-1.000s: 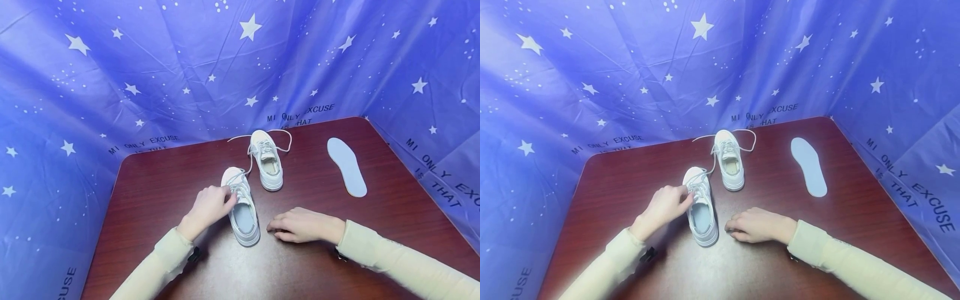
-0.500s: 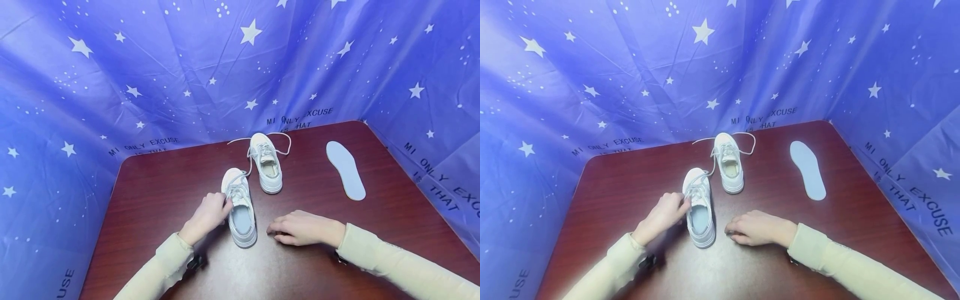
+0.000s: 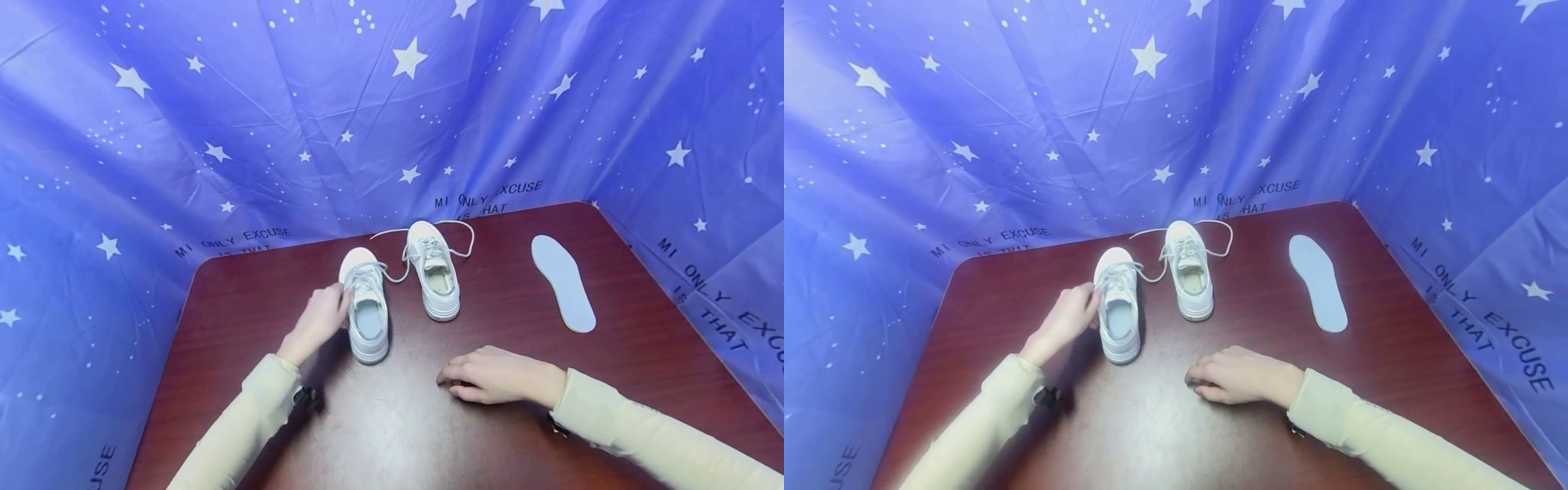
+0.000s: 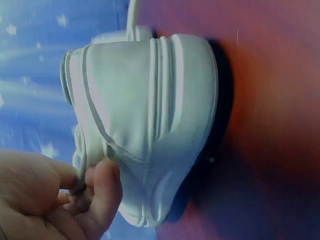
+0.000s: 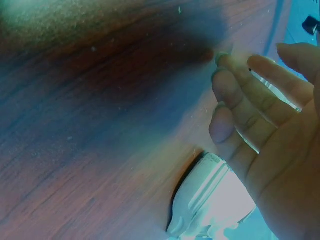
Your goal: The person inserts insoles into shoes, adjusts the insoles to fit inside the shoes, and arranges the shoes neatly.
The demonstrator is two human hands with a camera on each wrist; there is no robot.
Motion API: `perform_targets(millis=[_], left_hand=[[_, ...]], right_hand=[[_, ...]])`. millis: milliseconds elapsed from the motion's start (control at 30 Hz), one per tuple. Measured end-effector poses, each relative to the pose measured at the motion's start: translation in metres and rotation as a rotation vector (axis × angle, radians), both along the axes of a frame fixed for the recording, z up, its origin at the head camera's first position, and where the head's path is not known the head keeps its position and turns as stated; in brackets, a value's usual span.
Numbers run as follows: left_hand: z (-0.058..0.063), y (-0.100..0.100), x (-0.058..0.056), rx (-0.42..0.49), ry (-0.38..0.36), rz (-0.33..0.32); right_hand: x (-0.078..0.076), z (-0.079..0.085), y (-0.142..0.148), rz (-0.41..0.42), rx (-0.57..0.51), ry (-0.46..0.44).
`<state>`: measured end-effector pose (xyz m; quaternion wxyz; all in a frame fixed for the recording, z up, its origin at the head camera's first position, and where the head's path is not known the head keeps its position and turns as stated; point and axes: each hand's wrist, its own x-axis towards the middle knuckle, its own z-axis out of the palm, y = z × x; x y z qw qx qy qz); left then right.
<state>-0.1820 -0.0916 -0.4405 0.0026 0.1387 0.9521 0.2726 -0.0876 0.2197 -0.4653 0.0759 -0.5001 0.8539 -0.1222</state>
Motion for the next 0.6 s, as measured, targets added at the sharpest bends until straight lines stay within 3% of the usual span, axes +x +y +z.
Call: perform_targets(millis=[333, 467, 600], left_hand=[[0.006, -0.041, -0.053, -0.065, 0.024, 0.049], [0.007, -0.048, -0.063, -0.075, 0.024, 0.052], [0.006, -0.047, -0.067, -0.068, 0.003, 0.062]], right_hand=[[0.002, 0.002, -0.003, -0.016, 0.024, -0.015], [0.001, 0.005, -0.001, -0.023, 0.031, -0.018], [-0.001, 0.007, 0.000, -0.034, 0.046, -0.022]])
